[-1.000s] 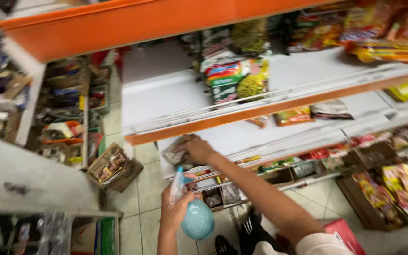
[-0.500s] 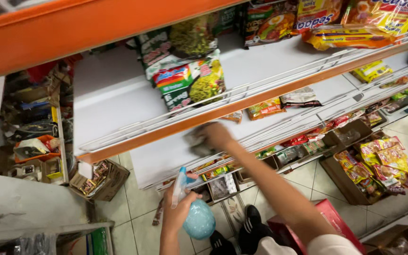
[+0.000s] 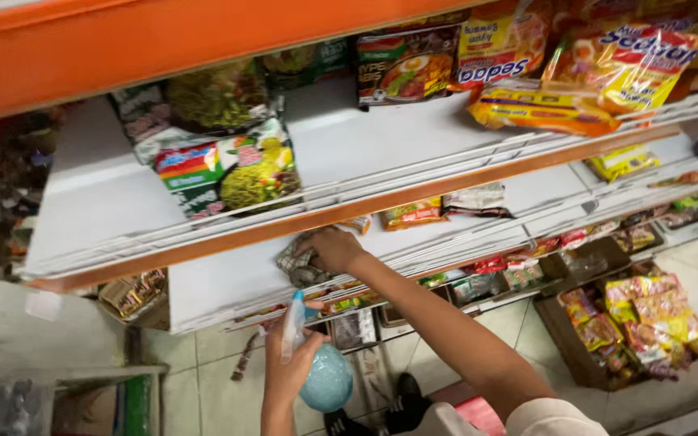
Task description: The person sprays a liquid from a blue bottle onto a white shelf and wipes it with a grey cloth and then a red cloth in a convenience store.
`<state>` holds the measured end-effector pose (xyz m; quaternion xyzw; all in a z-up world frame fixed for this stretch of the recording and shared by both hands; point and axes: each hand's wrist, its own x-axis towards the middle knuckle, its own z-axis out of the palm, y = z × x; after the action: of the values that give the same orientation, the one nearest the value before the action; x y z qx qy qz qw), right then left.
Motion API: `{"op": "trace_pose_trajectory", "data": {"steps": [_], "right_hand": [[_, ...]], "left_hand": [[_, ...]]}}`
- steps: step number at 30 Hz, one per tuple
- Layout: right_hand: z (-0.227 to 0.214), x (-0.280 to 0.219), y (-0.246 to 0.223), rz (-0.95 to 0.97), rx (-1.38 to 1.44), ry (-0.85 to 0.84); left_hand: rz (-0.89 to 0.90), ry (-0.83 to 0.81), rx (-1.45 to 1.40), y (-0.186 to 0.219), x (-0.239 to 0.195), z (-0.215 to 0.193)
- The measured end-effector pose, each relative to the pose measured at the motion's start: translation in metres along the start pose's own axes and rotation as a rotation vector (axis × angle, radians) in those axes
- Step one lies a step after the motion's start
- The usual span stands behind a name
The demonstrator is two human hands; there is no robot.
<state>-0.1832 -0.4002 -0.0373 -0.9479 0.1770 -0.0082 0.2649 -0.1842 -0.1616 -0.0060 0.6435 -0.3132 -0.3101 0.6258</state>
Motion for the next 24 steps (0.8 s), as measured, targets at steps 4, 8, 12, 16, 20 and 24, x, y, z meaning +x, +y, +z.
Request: {"op": "trace_pose_trajectory", "data": {"steps": [4, 8, 12, 16, 20, 24], "right_hand": [[0.023, 0.017, 0.005, -0.031, -0.180, 0.017], [0.081, 0.070, -0.021, -0.338, -0.157, 0.299], [0.085, 0.093, -0.010, -0.544, -0.010, 0.112], [0.017, 0.034, 0.031, -0.427, 0.028, 0.034], [-0.028, -0.012, 0.028, -0.322, -0.160, 0.037], [-0.040, -0.025, 0.018, -0.194, -0.065, 0.074]], "left_hand": [[-0.014, 0.052, 0.013, -0.003, -0.009, 0.026], [0.040, 0.159, -0.081, 0.006, -0.039, 0.040], [0.031, 0.270, 0.068, 0.013, -0.059, 0.032], [0.071, 0.304, 0.081, 0.016, -0.063, 0.018], [-0.041, 0.284, 0.019, 0.023, -0.052, 0.011], [-0.025, 0.268, 0.193, 0.042, -0.037, 0.005]]}}
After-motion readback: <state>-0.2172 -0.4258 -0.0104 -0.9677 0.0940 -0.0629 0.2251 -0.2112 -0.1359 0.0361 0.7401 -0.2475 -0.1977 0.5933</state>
